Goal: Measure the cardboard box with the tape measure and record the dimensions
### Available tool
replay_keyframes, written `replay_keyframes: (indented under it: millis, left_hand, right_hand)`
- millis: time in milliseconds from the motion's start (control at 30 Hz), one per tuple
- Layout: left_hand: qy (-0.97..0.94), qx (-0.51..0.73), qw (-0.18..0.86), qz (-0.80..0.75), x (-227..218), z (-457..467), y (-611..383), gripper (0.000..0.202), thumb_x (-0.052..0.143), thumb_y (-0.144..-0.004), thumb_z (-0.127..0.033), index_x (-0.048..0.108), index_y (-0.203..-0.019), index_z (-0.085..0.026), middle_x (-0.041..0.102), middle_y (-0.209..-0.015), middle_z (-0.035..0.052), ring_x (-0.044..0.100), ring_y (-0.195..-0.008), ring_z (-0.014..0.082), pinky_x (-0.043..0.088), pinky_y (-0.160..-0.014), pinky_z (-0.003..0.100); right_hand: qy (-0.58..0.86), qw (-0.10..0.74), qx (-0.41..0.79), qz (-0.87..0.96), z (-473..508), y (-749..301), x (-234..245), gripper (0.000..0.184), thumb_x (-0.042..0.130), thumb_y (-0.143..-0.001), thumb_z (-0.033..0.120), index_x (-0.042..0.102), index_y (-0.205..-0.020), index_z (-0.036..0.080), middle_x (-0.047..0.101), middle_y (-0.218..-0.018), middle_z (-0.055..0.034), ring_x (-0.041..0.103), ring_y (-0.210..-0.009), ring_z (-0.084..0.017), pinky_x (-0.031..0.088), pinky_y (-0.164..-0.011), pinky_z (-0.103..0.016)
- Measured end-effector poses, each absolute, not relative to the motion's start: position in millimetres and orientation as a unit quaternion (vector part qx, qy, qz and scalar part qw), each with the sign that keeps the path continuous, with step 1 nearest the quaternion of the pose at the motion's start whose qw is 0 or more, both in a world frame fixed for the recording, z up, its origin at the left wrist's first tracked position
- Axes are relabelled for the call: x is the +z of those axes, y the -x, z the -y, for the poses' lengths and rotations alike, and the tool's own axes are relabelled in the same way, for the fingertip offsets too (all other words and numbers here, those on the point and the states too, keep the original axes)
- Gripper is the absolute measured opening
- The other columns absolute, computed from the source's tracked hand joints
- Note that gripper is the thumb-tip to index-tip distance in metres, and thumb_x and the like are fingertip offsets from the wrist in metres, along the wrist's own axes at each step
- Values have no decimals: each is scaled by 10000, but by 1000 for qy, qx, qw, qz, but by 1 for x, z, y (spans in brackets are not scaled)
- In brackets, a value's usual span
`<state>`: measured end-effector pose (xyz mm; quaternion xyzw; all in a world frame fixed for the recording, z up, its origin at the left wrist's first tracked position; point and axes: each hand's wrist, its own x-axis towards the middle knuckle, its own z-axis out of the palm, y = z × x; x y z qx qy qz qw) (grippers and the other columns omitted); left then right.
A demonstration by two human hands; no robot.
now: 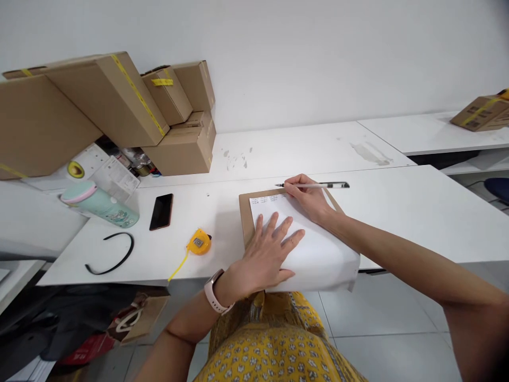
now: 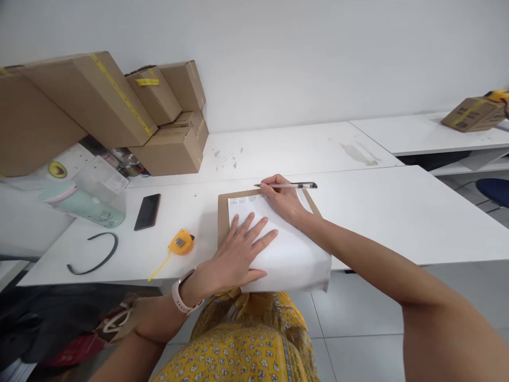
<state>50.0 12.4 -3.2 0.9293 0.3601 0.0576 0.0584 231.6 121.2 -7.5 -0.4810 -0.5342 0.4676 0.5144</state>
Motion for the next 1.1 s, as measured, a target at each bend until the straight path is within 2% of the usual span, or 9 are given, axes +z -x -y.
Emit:
replay_keyframes:
  millis: [100,167,233,300,367,567,733,833,1100]
  left_hand:
    - [-917,72,82,-383,3,-21,-61,823,593,-898,-676,426,-1494,-134,430,-1578,196,312,-1488,456,234,-1206,638]
    - [-907,86,88,-404,6,-34,-66,767,464,-962,-678,464,-1445,-82,510,-1506,228,402,-1453,409,292,-1202,569]
    - [-906,93,87,-404,4,-48,-68,778,401,-989,-664,433,-1453,-40,458,-1535,268,360,-1486,388,287,-1213,534]
    - [-913,92,86,-387,0,-58,-68,820,387,-990,-660,372,-1486,-6,346,-1598,290,254,-1535,382,232,-1241,518]
    - [-919,95,88,-372,-5,-62,-66,845,400,-984,-655,330,-1503,8,301,-1617,295,212,-1547,386,196,-1253,514]
    - [-923,143,83,-347,-9,-60,-63,790,434,-980,-617,317,-1506,-38,377,-1578,290,312,-1502,403,240,-1224,572]
    - [-925,132,67,-351,-8,-60,-63,763,452,-983,-600,374,-1469,-17,425,-1544,291,363,-1476,404,257,-1222,544]
    - [-924,126,67,-355,-8,-60,-63,765,449,-990,-588,377,-1466,7,408,-1550,307,355,-1481,403,253,-1227,536]
    - [-922,139,79,-353,-9,-59,-61,702,454,-988,-561,388,-1460,-46,423,-1553,269,346,-1487,395,267,-1219,547]
  right_hand:
    - [527,496,410,556,-118,-232,-6,182,640,-852,343,541,-758,224,512,-732,39,462,-673,-117,403,-670,-303]
    - [533,491,405,558,-116,-233,-3,154,599,-877,335,534,-784,230,519,-733,37,483,-684,-124,415,-688,-305]
    - [521,489,422,557,-114,-233,0,155,605,-889,386,560,-867,239,581,-774,23,548,-742,-145,449,-731,-320]
    - [510,485,426,569,-113,-233,1,219,649,-870,432,582,-944,237,633,-826,0,591,-791,-168,469,-751,-336]
    - [510,484,410,580,-113,-231,1,247,688,-845,432,582,-947,234,637,-815,-3,596,-767,-172,472,-725,-337]
    - [537,489,367,581,-117,-228,-2,221,610,-873,341,445,-759,249,483,-652,49,495,-579,-132,402,-565,-301]
    - [566,446,338,605,-113,-227,4,194,584,-828,246,432,-708,247,429,-552,62,433,-519,-125,327,-512,-300]
    - [568,433,335,615,-112,-226,6,204,581,-821,242,421,-694,245,402,-517,71,389,-494,-117,283,-494,-301]
    - [561,425,346,620,-116,-227,-2,194,578,-833,278,423,-721,247,404,-512,74,384,-489,-119,278,-482,-294]
